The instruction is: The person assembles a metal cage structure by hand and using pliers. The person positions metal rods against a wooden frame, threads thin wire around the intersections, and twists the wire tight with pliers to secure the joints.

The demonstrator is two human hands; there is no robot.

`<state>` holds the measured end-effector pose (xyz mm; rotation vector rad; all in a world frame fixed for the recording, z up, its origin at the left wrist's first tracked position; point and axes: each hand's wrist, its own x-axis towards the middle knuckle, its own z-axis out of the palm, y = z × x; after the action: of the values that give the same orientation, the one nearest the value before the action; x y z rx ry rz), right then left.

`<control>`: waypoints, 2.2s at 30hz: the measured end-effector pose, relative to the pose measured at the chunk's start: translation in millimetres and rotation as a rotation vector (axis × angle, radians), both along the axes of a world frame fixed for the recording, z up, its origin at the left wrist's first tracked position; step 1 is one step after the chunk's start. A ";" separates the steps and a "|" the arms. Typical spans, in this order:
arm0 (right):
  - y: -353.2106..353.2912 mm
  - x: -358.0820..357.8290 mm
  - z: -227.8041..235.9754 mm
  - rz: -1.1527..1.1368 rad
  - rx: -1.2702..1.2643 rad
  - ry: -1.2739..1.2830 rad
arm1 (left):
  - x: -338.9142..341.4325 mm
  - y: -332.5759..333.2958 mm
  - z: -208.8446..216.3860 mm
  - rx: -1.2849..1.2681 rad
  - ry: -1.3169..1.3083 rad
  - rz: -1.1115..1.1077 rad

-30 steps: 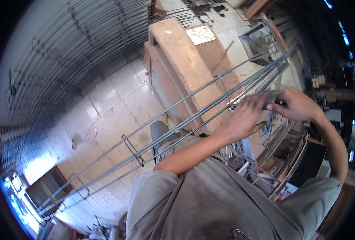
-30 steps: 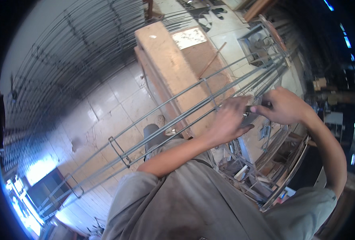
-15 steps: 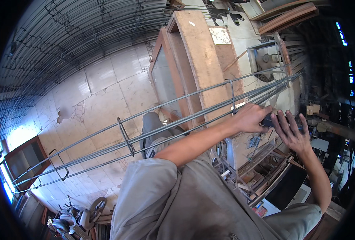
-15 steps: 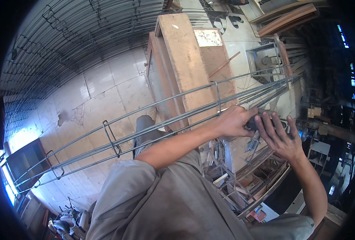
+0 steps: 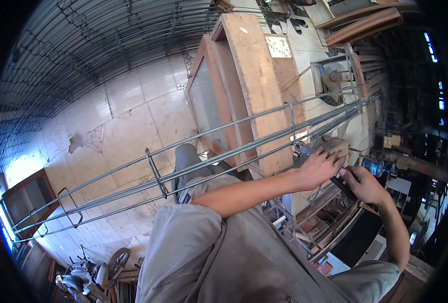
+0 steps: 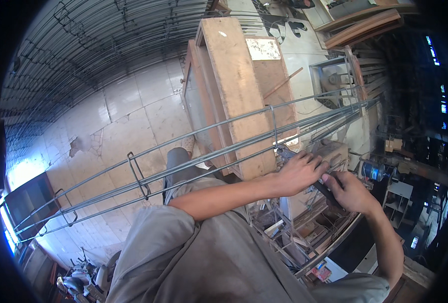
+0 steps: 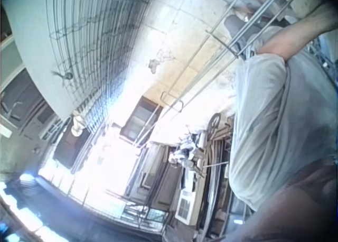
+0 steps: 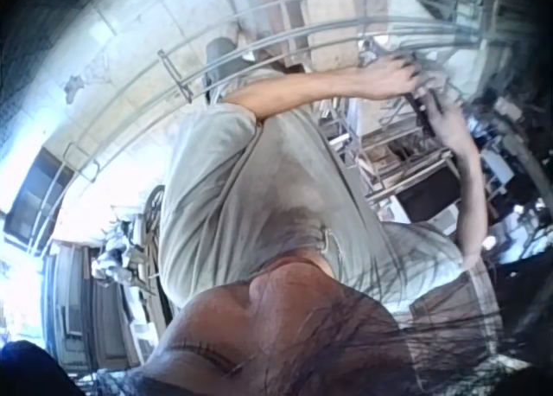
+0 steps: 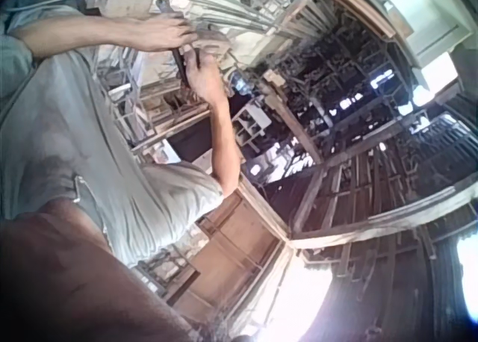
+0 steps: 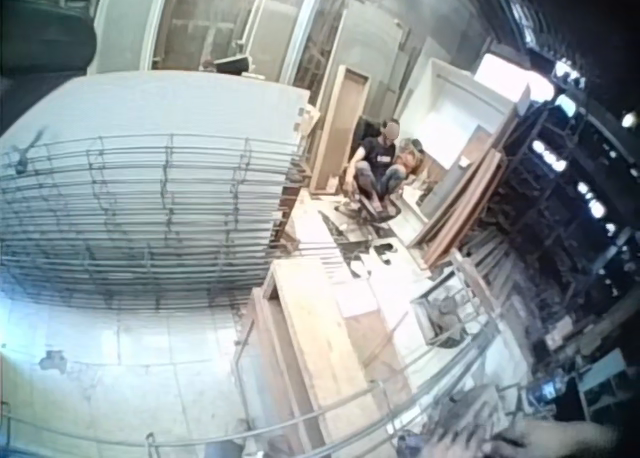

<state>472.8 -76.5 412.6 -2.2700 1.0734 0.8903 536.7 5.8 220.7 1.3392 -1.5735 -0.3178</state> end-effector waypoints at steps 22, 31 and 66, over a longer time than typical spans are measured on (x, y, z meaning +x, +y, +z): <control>-5.6 -38.5 -18.3 -0.772 0.495 -0.065 | 40.2 8.3 16.9 -0.063 0.922 0.048; 5.9 -21.6 -7.2 -0.247 0.142 0.072 | -16.3 8.5 -33.7 0.035 0.066 0.142; 53.6 -60.0 -35.6 0.697 -0.785 0.196 | 30.6 -10.2 -20.8 0.060 0.108 -0.205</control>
<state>412.8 -22.9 377.0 -3.3948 0.7754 1.0892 567.3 -4.3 199.9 1.1873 -1.6229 -0.5581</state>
